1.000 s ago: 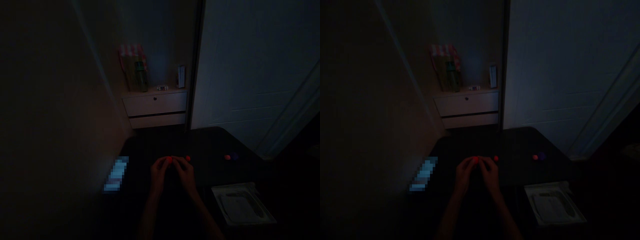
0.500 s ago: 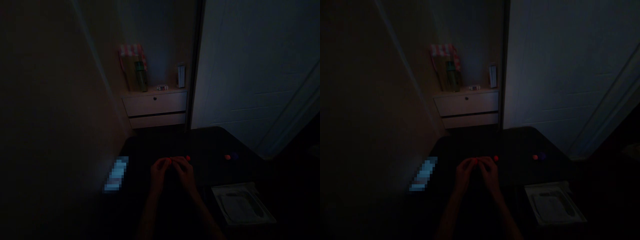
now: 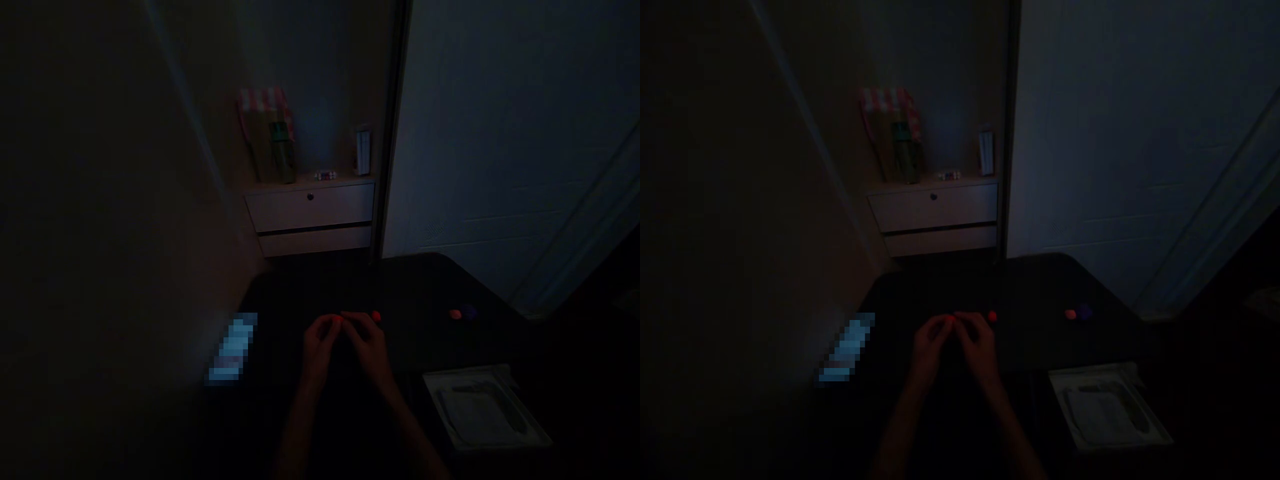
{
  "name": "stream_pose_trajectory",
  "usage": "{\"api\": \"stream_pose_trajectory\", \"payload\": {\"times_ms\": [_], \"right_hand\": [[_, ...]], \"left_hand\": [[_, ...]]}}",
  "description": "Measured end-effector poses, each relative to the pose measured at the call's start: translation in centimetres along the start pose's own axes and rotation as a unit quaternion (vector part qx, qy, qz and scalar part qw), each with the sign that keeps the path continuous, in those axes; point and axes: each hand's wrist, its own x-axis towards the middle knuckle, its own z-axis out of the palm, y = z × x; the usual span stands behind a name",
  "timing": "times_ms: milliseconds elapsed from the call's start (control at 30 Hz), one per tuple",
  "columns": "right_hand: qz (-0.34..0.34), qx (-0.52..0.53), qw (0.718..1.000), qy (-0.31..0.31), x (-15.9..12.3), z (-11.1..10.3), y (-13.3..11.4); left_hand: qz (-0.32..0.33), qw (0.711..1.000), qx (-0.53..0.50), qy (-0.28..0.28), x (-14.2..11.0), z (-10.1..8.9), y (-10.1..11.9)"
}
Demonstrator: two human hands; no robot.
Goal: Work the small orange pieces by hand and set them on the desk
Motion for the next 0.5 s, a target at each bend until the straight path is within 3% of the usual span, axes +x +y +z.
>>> {"api": "stream_pose_trajectory", "payload": {"times_ms": [500], "right_hand": [[-0.002, -0.001, 1.0, -0.007, -0.08, 0.01, -0.19]], "left_hand": [[-0.014, 1.0, -0.008, 0.0, 0.0, 0.12, -0.04]]}}
